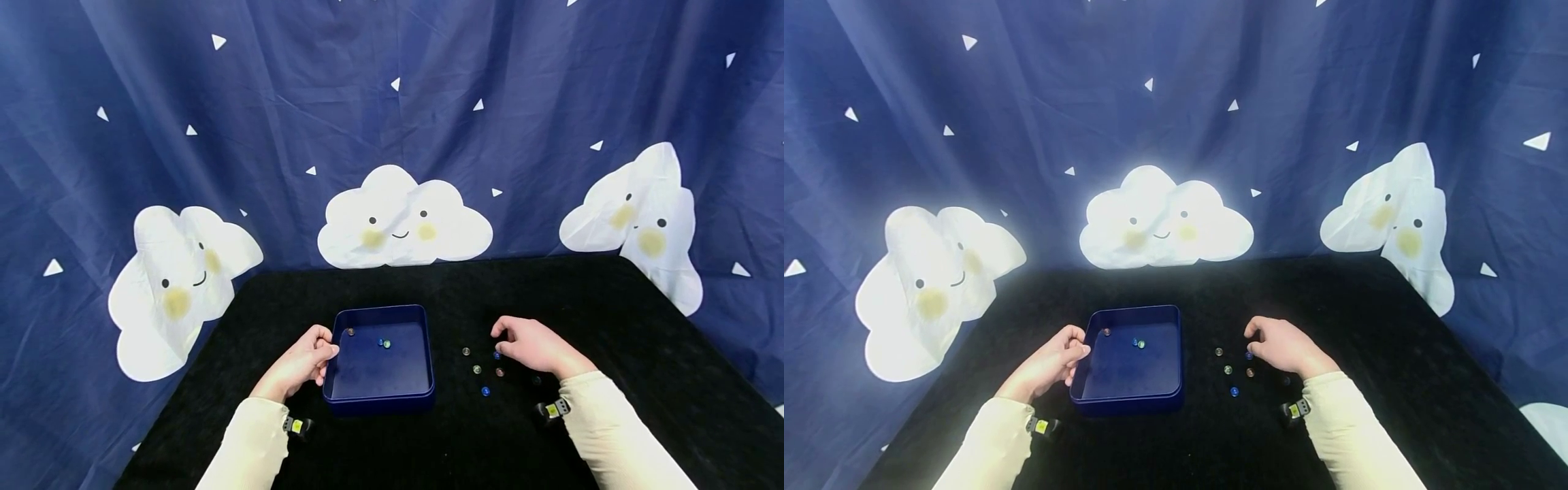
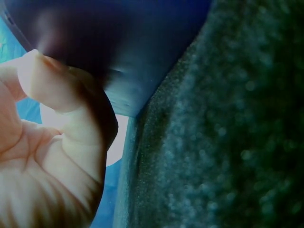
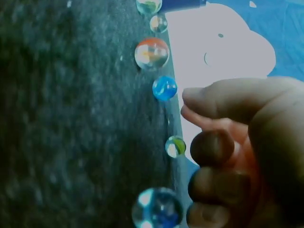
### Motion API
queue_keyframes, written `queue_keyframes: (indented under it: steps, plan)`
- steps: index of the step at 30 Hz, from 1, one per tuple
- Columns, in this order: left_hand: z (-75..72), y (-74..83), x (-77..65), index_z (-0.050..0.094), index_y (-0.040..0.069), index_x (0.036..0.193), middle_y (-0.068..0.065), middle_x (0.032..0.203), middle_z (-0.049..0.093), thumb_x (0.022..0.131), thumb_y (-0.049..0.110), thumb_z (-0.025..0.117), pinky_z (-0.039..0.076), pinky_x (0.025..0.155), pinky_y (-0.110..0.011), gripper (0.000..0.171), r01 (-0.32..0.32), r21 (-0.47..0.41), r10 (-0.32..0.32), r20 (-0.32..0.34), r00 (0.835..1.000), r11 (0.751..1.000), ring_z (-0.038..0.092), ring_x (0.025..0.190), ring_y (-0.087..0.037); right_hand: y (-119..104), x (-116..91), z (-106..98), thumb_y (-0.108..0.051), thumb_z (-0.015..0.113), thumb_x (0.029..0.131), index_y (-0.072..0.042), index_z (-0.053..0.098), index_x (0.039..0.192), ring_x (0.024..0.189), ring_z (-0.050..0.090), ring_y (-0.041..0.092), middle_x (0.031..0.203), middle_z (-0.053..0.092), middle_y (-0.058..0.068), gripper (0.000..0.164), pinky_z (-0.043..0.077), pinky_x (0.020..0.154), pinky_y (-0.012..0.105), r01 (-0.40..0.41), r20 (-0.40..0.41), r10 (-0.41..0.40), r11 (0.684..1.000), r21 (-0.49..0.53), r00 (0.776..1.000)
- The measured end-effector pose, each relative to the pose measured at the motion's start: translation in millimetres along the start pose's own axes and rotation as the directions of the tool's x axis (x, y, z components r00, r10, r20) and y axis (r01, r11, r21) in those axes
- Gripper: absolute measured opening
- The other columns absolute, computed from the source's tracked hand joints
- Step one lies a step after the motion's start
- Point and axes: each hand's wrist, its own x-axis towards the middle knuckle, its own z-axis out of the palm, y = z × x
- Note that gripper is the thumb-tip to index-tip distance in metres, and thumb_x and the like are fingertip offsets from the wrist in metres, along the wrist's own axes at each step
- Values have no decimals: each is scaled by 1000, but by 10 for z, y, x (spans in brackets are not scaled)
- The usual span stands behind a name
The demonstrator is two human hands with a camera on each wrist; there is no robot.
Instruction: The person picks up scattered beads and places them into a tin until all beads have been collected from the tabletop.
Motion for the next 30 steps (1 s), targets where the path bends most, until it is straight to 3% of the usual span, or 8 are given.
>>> queue_keyframes:
  steps: [4, 9, 17, 30]
  plan:
    - [0, 8, 3, 34, -6, 120, -5, 73, 48, 97, 7, 58, 43, 46, -23, 36, 8, -12, -8, -5, 1000, 1000, 47, 53, -14, 30, -5, -14, -16, 73, 85, -16, 63, 102, 60, 49, 13, 69, 52, -5, 20, 43, 61, 35, -75, -21, 73, 992, -99, 997]
    - [2, 20, -11, 33, -6, 119, -8, 76, 48, 97, 7, 58, 43, 45, -23, 36, 1, -9, -1, 0, 1000, 1000, 47, 54, -15, 47, -22, -24, -15, 73, 84, -18, 62, 95, 64, 50, 14, 70, 53, -5, 16, 44, 63, 37, -90, -17, 88, 983, -163, 996]
    - [13, 24, -18, 35, -5, 120, -6, 77, 48, 97, 7, 58, 43, 46, -24, 35, 15, -5, -16, -14, 1000, 1000, 47, 55, -14, 39, -21, -56, -15, 73, 84, -21, 62, 87, 64, 50, 11, 69, 53, -8, 13, 44, 64, 35, -32, -41, 26, 988, -154, 999]
    - [21, 23, -18, 34, -5, 119, -8, 77, 49, 97, 6, 58, 44, 45, -23, 34, -1, 8, 2, -5, 1000, 1000, 47, 54, -14, -199, -16, -95, -18, 73, 88, -23, 65, 92, 57, 46, 6, 64, 49, -12, 10, 41, 59, 30, 72, -103, -81, 993, -94, 991]
